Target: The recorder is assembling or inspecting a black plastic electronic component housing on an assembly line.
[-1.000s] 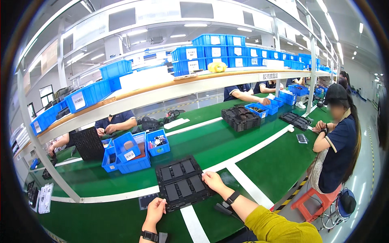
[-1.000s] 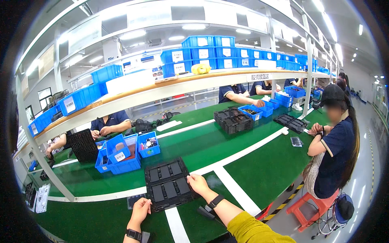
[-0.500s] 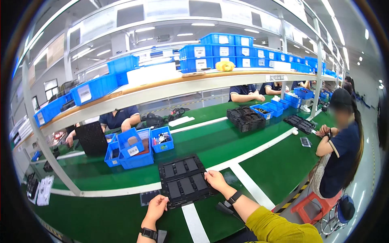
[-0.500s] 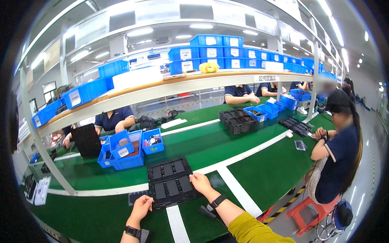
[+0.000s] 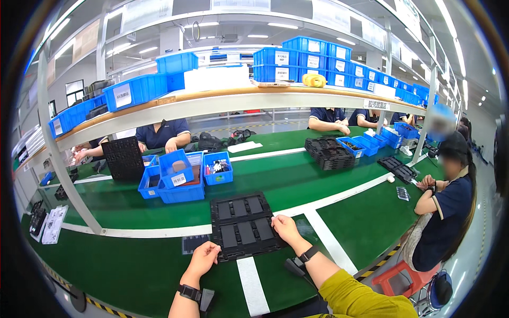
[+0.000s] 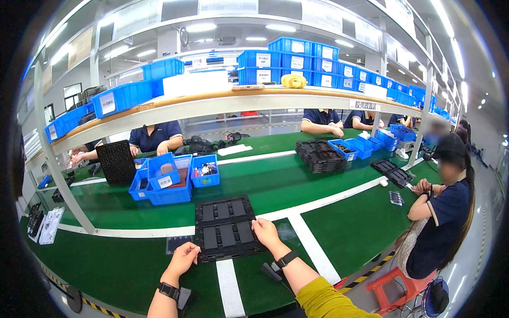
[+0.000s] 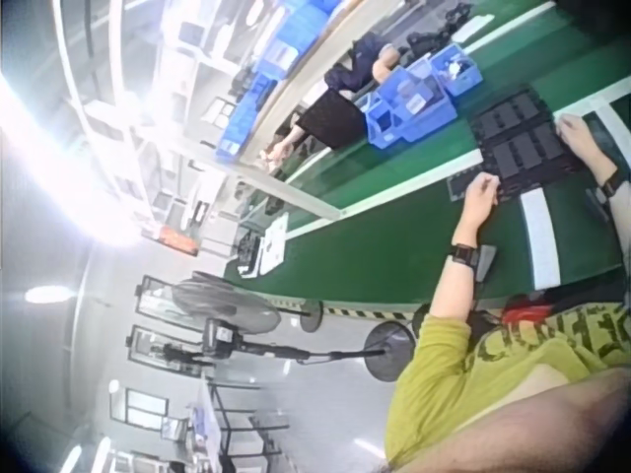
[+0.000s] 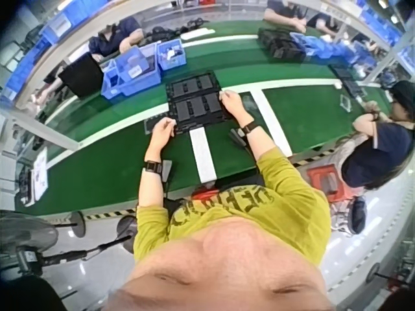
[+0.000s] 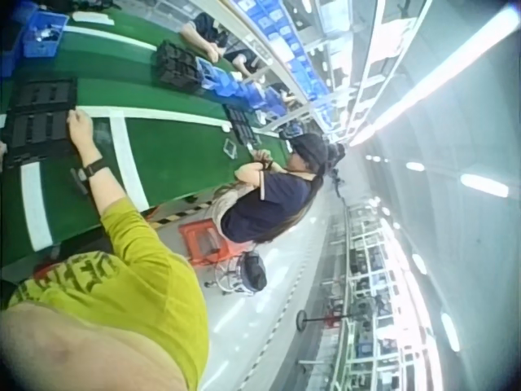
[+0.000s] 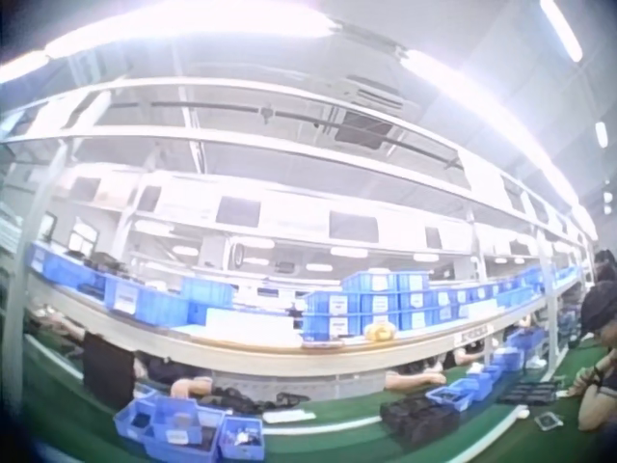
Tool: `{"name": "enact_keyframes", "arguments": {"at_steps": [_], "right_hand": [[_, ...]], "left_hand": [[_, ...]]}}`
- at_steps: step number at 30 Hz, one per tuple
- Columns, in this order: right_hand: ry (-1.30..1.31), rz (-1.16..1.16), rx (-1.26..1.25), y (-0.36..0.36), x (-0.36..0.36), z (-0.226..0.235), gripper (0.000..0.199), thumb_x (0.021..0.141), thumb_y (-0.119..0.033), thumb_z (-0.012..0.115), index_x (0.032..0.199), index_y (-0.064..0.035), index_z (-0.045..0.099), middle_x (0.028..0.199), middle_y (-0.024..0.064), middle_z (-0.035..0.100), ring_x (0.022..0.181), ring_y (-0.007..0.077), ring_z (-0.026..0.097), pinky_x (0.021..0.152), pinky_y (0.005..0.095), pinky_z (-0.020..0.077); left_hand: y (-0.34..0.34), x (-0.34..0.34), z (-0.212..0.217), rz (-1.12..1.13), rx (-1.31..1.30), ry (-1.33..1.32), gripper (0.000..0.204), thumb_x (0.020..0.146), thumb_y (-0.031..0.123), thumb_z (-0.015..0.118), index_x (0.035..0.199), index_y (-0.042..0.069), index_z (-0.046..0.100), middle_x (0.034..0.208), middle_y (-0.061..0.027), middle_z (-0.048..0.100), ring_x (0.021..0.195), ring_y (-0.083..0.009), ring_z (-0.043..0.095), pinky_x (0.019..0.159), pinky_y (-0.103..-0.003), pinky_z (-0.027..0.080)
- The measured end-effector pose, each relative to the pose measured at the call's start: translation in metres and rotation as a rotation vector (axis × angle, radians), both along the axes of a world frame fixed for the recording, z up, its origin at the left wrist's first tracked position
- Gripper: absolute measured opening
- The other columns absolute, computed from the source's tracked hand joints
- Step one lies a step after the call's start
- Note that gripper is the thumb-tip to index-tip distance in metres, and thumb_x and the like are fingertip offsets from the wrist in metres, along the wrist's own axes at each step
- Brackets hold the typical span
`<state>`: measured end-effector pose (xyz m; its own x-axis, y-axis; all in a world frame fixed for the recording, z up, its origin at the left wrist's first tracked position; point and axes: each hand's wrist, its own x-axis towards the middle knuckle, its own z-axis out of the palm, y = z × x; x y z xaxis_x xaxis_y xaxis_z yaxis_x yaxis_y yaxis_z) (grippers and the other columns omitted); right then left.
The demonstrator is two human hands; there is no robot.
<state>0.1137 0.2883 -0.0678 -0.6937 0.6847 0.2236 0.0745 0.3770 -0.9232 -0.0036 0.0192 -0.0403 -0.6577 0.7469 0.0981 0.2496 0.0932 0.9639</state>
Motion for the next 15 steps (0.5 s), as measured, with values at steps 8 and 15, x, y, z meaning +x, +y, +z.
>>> {"name": "enact_keyframes", "arguments": {"at_steps": [8, 15], "right_hand": [[-0.021, 0.001, 0.005, -0.004, 0.0039, 0.005, 0.03, 0.082, -0.025, 0.049, 0.066, -0.0005, 0.055, 0.056, 0.0096, 0.053, 0.054, 0.017, 0.051, 0.054, 0.0309, 0.0404], [-0.002, 0.013, -0.015, -0.0007, 0.0023, 0.0031, 0.03, 0.082, -0.025, 0.05, 0.065, -0.0005, 0.055, 0.053, 0.0078, 0.051, 0.052, 0.0153, 0.05, 0.051, 0.0295, 0.0388]], "left_hand": [[0.0, 0.0025, -0.0001, 0.012, -0.01, -0.007, 0.013, 0.084, 0.013, 0.053, 0.078, 0.001, 0.053, 0.061, -0.0002, 0.052, 0.051, -0.0062, 0.048, 0.049, -0.02, 0.039], [0.0005, 0.0031, 0.0039, 0.002, -0.012, 0.013, 0.012, 0.084, 0.012, 0.052, 0.083, 0.0, 0.052, 0.061, -0.0005, 0.051, 0.051, -0.0068, 0.048, 0.049, -0.021, 0.04]]}}
